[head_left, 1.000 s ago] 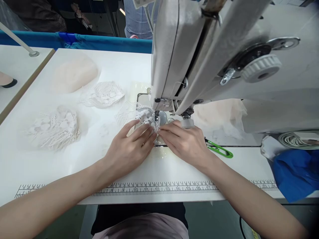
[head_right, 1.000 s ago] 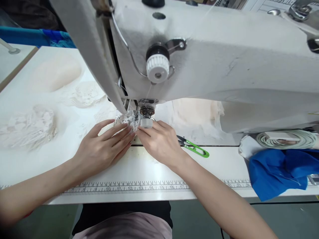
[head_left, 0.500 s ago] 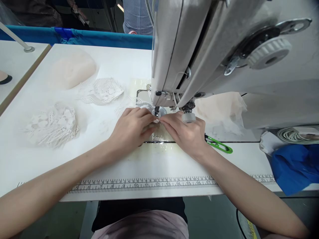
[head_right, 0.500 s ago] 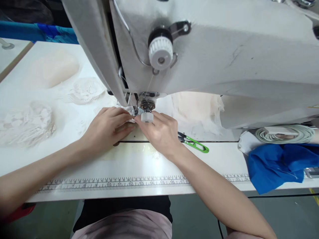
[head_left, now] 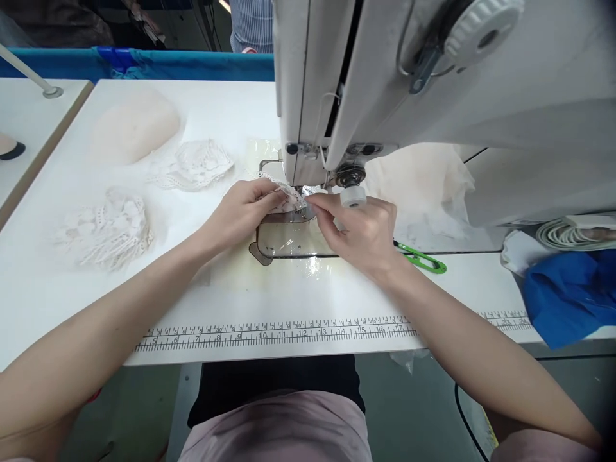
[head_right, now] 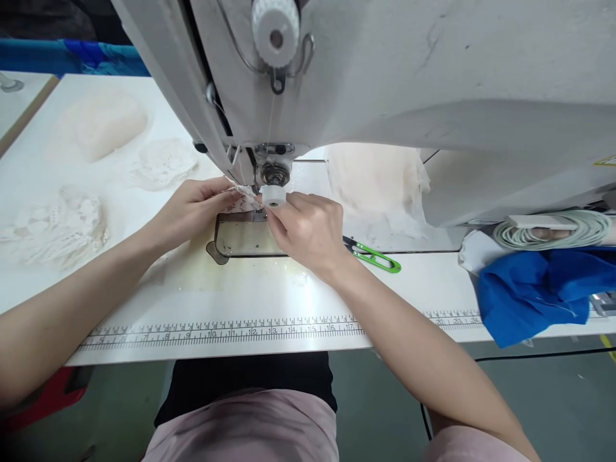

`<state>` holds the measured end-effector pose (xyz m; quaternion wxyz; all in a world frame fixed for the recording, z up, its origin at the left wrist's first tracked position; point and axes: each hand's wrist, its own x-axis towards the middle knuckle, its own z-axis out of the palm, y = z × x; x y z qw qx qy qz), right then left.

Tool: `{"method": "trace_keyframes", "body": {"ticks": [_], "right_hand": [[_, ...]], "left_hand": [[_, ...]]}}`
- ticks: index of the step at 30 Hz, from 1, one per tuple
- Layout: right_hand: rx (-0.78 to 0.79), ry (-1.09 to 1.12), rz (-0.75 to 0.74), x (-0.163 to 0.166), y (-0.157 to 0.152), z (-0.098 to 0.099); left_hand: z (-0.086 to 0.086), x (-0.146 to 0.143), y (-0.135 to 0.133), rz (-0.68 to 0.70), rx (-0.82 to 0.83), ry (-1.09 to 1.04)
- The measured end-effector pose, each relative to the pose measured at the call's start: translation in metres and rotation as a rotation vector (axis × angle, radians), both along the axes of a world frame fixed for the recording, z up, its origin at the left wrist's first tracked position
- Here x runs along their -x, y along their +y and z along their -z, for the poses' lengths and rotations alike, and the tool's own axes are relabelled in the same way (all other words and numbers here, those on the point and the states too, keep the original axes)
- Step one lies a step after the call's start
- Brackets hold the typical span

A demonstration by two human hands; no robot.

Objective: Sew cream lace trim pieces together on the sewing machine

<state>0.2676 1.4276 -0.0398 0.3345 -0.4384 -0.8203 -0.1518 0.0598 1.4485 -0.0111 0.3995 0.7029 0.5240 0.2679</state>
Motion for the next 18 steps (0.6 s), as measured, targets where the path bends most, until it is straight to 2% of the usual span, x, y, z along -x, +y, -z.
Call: {"method": "trace_keyframes", "body": {"ticks": [6, 18], "right_hand": [[0.006, 0.005, 0.019, 0.0003, -0.0011, -0.0003], [0.222, 0.049, 0.033, 0.0037, -0.0029, 0.0019]], "left_hand": [[0.0003, 0.0011, 0.0, 0.002, 0.045, -0.026], [-0.0034, 0.0014, 0.0003, 0.019, 0.086, -0.048]]}}
